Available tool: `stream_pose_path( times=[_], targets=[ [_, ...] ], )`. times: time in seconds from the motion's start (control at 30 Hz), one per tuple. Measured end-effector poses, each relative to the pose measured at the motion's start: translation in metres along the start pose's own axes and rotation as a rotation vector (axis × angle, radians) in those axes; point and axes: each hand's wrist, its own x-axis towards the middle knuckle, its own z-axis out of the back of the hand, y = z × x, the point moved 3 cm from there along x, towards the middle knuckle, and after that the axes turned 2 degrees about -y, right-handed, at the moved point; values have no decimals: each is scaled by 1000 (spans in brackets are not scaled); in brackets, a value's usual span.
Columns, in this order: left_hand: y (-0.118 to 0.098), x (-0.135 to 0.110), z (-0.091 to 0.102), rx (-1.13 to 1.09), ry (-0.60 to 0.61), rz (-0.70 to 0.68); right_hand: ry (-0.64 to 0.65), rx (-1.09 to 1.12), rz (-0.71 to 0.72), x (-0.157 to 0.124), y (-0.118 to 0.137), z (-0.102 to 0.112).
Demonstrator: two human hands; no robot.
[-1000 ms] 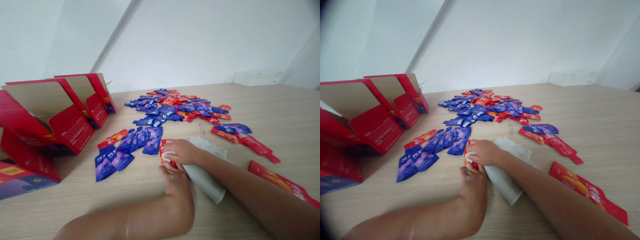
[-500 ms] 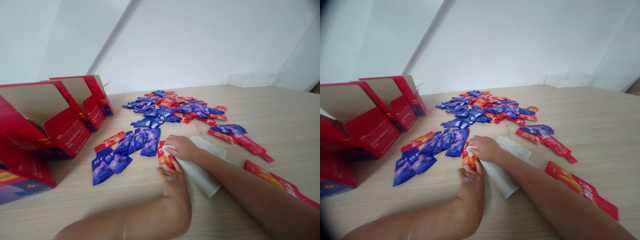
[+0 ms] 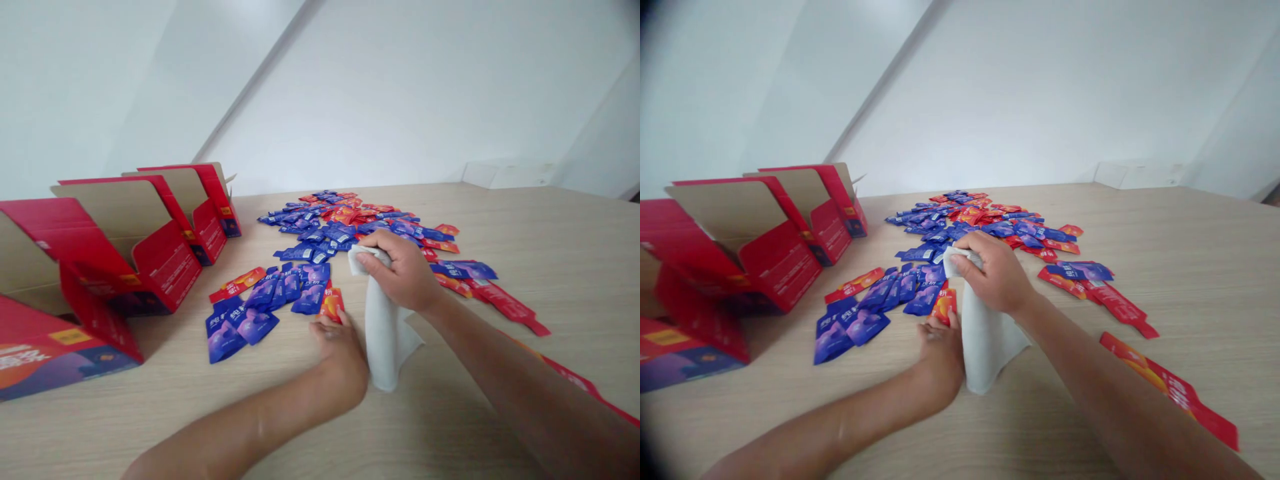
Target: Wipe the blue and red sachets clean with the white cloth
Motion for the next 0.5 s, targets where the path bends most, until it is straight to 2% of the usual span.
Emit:
stream_pose_path(
  times=[0.13,0.2,0.27,0.33,0.37,0.43,0.5],
  targets=[
    [15,17,0,-39,42,-4,48,-41,10,-4,8,12],
    [17,20,0,-56,63,-10,32,-99,28,-5,17,26],
    [17,21,0,-68,72,-11,-65,-197,35,-4,27,50],
    [16,20,0,-79,72,-15,-231,-305,20,-2,35,82],
    [16,20,0,-84,71,-16,-266,-368,3,-1,36,98],
    [16,19,0,-93,70,-13,-174,-478,-1,2,28,125],
    [17,19,1,-100,73,-1,139,-548,22,-2,6,142]
  ],
)
